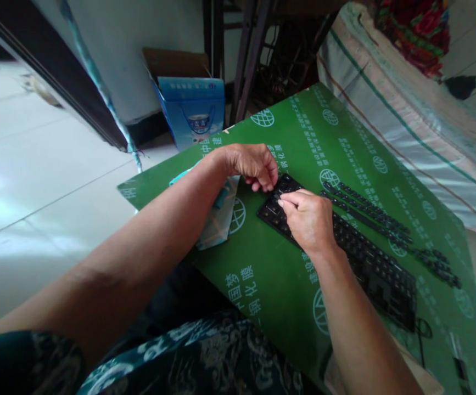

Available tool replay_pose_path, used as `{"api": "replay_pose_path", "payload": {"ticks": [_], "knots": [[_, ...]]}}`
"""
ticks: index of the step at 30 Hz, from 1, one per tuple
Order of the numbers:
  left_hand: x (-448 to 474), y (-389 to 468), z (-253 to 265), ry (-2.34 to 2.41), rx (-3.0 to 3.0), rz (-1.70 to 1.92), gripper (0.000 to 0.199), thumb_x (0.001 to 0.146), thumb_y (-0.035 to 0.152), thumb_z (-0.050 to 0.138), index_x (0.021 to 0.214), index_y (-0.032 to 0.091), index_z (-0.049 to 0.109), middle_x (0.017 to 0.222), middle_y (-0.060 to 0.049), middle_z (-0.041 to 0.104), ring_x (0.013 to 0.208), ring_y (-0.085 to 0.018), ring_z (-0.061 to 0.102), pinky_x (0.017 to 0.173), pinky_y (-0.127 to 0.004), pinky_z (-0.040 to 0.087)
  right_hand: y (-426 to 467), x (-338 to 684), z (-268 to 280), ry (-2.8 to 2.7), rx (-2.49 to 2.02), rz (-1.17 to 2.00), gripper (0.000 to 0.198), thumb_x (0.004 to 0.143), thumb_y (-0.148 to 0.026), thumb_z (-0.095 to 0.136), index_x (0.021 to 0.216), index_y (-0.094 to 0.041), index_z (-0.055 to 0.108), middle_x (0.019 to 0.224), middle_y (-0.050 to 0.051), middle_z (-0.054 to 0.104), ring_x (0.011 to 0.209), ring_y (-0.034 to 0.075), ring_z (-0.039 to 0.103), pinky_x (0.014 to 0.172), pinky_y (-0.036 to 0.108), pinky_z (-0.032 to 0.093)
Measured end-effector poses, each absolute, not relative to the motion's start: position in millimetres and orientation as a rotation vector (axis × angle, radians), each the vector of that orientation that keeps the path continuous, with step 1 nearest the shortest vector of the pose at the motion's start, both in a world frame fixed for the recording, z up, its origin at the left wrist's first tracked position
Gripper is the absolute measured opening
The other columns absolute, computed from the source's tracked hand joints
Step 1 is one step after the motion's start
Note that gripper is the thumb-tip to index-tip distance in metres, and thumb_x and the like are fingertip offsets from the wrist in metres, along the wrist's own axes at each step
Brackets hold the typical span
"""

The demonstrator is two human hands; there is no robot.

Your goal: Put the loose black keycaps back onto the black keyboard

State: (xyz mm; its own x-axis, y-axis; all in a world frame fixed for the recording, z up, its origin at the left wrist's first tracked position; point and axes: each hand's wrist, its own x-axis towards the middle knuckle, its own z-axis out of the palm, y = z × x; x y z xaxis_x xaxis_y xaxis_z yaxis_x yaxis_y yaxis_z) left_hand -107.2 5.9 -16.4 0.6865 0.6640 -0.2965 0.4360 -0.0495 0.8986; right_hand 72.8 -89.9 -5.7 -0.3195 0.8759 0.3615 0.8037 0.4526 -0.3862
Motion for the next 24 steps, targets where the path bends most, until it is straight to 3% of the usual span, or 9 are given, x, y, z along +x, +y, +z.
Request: {"api": "replay_pose_path", "payload": {"ticks": [24], "knots": [[-103.3,7.0,-18.7,0.888,1.671,0.248,0.009,0.057,0.018,0.070,0.065,0.015,0.067,0.060,-0.001,0.062,0.061,-0.013,0.055,0.064,-0.031,0.036,-88.4,70.0,-11.8,-2.359,-1.284,-0.096,0.013,0.078,-0.020,0.062,0.076,-0.019,0.075,0.074,0.004,0.073,0.064,0.017,0.066,0.062,0.027,0.050]]}}
